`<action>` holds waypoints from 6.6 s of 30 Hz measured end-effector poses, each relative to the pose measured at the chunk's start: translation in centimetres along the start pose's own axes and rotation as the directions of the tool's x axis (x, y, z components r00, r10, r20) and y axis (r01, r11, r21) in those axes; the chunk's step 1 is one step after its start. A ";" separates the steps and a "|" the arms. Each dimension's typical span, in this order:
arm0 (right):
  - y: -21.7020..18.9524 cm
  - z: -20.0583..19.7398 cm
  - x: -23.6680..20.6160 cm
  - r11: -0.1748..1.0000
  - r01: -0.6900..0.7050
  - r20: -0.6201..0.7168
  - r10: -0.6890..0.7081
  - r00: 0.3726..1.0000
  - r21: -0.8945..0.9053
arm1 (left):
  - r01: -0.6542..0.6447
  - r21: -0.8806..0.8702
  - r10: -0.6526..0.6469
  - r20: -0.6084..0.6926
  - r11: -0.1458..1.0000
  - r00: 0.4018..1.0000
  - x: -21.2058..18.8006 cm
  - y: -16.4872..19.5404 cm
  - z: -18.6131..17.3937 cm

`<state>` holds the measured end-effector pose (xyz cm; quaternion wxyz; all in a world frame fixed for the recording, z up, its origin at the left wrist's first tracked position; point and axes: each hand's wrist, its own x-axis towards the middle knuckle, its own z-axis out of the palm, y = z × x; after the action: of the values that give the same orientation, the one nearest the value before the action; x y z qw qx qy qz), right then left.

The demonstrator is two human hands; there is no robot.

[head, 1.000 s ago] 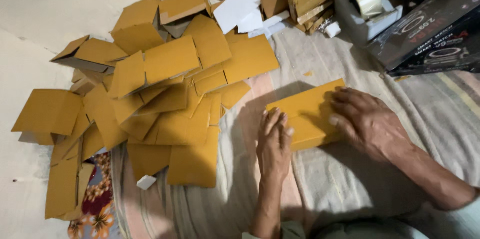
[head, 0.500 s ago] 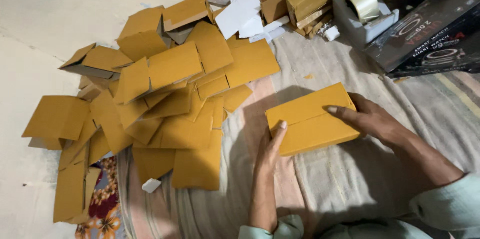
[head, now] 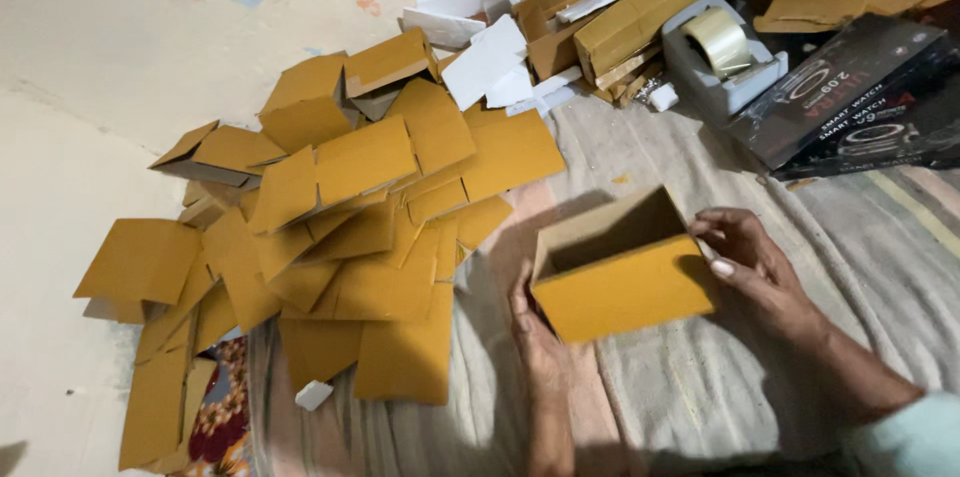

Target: The person folds flat yellow cardboard boxes into open rectangular boxes one at a time on a soft fabric-covered surface, pressing the sides and creasing the flaps by hand, then sets each finished box onto a growing pile beside a stack of unfolded box blanks.

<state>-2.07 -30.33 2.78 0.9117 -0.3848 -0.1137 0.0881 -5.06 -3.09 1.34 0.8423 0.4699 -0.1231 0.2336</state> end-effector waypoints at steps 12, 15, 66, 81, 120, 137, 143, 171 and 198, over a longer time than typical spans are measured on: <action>0.5 1.5 0.4 0.823 0.055 -0.032 -0.089 0.996 -0.565 | 0.102 0.016 -0.103 0.038 0.995 0.994 -1.3 -0.7 0.2; -0.2 2.5 2.1 0.833 -0.031 -0.079 -0.015 0.997 -0.552 | 0.146 0.029 -0.147 0.006 0.989 0.989 0.0 0.5 2.1; -0.8 0.4 1.0 0.208 0.570 0.517 -0.259 0.816 -0.795 | -0.387 0.922 -0.540 0.325 -0.002 0.776 6.4 4.4 7.4; 0.4 0.5 1.6 0.137 0.459 0.447 -0.113 0.888 -0.878 | -0.200 0.908 0.110 0.171 0.368 0.979 -0.3 4.0 3.0; 0.2 1.1 2.0 0.364 0.265 0.189 -0.233 0.954 -0.893 | -0.004 0.894 -0.075 0.042 0.449 0.996 0.3 1.8 2.7; -0.9 1.9 2.3 0.622 0.252 0.162 -0.199 0.967 -0.741 | -0.145 0.718 -0.037 0.231 0.681 0.972 1.1 -0.2 -0.6; -0.7 1.5 2.4 0.391 0.304 0.203 -0.280 0.938 -0.869 | -0.313 0.891 0.043 0.318 0.329 0.947 0.9 1.1 -0.3; 1.1 5.7 5.4 -0.533 0.126 0.151 -0.004 0.989 -0.837 | -0.163 0.958 -0.230 0.217 0.234 0.949 -0.4 0.5 -0.5; 4.5 8.2 7.5 -0.503 0.300 0.255 0.159 0.954 -0.810 | -0.153 0.978 -0.349 0.095 -0.142 0.932 4.8 -2.3 3.0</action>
<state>2.58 -19.78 6.18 0.0969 -0.9524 -0.2801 -0.0717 0.25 -5.31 3.24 0.1777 0.9793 -0.0066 0.0970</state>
